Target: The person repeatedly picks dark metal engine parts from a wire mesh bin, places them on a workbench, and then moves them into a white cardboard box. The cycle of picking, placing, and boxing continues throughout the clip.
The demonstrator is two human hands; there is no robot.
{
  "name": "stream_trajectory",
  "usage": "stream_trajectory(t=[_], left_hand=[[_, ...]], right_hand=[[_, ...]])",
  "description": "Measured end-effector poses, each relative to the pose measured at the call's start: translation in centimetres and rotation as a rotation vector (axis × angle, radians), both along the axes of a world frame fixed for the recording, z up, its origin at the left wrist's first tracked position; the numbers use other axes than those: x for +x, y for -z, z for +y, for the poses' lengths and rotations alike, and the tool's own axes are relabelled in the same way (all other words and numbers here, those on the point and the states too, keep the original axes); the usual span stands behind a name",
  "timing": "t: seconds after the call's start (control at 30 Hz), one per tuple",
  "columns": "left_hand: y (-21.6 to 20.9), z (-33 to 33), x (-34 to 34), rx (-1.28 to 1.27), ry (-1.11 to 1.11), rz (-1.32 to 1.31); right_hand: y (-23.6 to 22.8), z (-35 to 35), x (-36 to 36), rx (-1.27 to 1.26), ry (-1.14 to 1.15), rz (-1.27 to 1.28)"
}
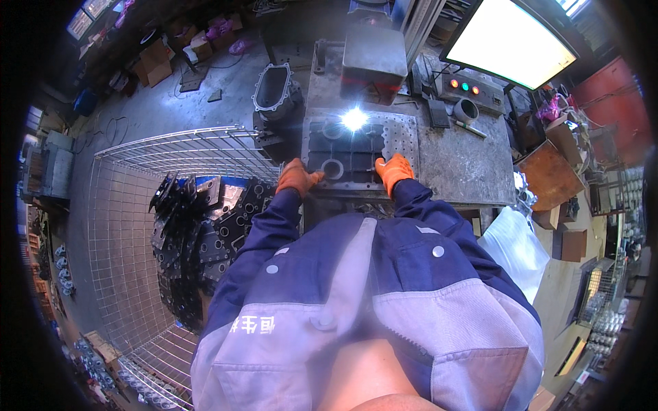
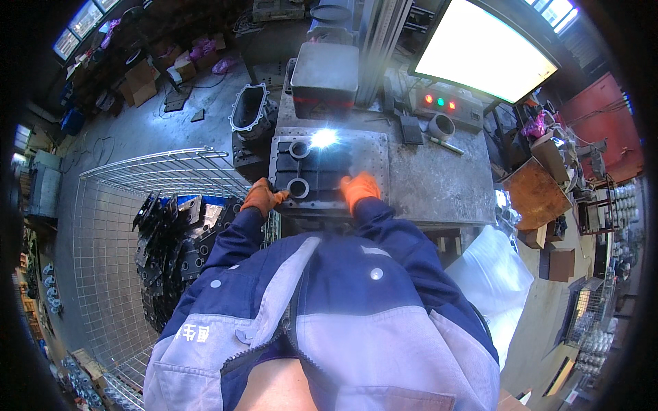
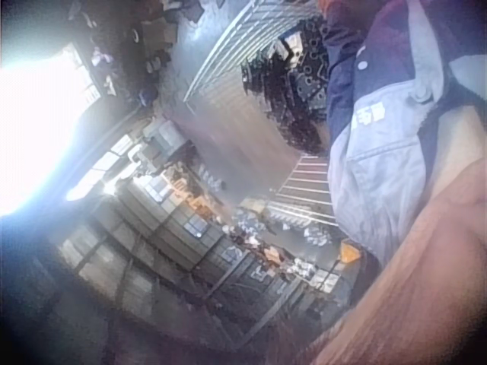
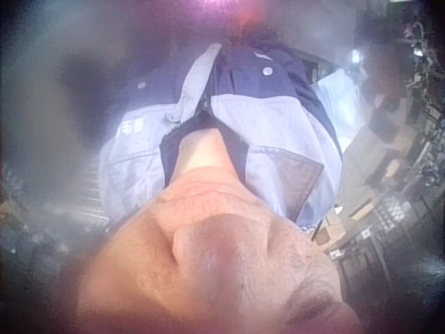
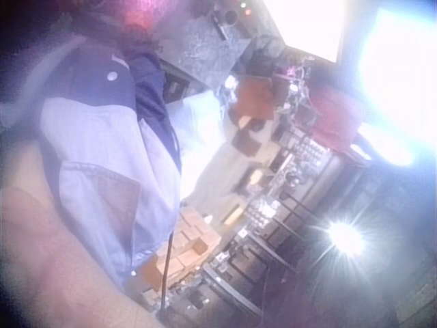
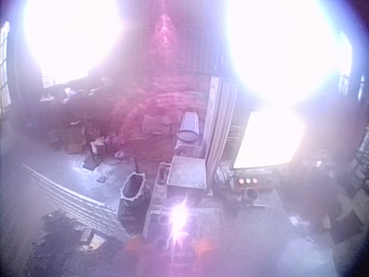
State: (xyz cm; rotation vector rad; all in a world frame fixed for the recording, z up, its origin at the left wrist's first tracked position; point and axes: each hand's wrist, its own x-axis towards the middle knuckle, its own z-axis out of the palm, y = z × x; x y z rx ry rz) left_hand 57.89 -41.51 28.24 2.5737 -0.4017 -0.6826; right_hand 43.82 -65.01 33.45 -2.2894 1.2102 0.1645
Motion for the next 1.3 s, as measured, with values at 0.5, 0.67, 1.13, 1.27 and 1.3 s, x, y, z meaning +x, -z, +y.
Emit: stream_trajectory(t=[0.5, 0.67, 1.13, 1.27, 1.3], left_hand=[[0.4, -0.2, 0.0, 0.039, -0.038, -0.065], [-1.1, -0.2, -0.5, 0.042, -0.010, -0.009], [-5.0, -1.3, -4.4, -0.669, -0.410, 0.126], [-5.6, -5.3, -8.0, -0.768, -0.281, 0.062], [-5.5, -6.5, -9.0, -0.679, -0.199, 0.092]], right_hand=[[0.1, -0.3, 0.1, 0.001, -0.018, -0.021], [0.6, -0.5, 0.1, -0.010, -0.019, -0.041], [4.6, -3.6, -3.4, 0.574, 0.298, -0.513], [5.7, -5.5, -8.8, 0.617, 0.638, -0.621], [5.7, -6.8, -10.8, 0.630, 0.713, -0.662]])
